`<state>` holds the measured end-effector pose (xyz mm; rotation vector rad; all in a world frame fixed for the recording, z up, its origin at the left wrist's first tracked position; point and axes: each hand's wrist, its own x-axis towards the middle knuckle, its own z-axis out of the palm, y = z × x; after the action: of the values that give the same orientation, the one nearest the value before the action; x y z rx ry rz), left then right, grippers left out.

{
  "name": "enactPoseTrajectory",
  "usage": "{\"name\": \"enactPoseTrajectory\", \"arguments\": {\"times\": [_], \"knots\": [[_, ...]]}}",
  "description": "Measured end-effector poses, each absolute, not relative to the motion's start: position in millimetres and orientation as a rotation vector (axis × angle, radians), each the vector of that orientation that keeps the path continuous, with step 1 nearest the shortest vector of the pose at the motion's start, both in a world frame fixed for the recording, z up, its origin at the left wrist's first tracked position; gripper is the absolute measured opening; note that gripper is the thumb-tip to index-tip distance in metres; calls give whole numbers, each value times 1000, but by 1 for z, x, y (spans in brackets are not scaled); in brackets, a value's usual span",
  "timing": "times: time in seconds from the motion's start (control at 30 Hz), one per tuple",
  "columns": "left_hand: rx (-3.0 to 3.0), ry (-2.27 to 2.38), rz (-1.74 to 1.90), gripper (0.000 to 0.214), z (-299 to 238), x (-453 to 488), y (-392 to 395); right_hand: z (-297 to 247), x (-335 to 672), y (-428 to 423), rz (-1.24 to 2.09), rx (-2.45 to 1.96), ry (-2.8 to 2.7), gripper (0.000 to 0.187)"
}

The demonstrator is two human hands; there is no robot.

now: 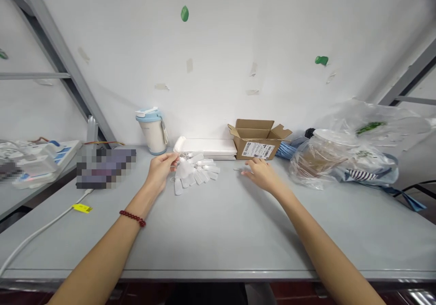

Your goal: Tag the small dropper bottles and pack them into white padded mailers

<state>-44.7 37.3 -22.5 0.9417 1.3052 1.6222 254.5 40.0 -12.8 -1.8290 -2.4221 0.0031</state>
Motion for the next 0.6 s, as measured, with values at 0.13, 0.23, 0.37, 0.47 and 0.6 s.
{"name": "enactPoseTrajectory", "arguments": {"times": [0.13, 0.23, 0.37, 0.47, 0.6], "knots": [[964, 1236, 1611, 36, -23, -42, 36, -8, 258, 38, 168, -2027, -2389, 46], [965, 1234, 1633, 38, -20, -41, 35, -8, 258, 40, 240, -2085, -2354, 46], [1024, 1288, 1675, 36, -20, -41, 34, -15, 261, 45, 294, -1998, -2372, 31], [1162, 1341, 1683, 31, -20, -37, 32, -19, 260, 48, 267, -1934, -2380, 23], [1380, 1369, 1592, 29, -19, -25, 23, -21, 249, 43, 237, -1742, -2371, 20]]}}
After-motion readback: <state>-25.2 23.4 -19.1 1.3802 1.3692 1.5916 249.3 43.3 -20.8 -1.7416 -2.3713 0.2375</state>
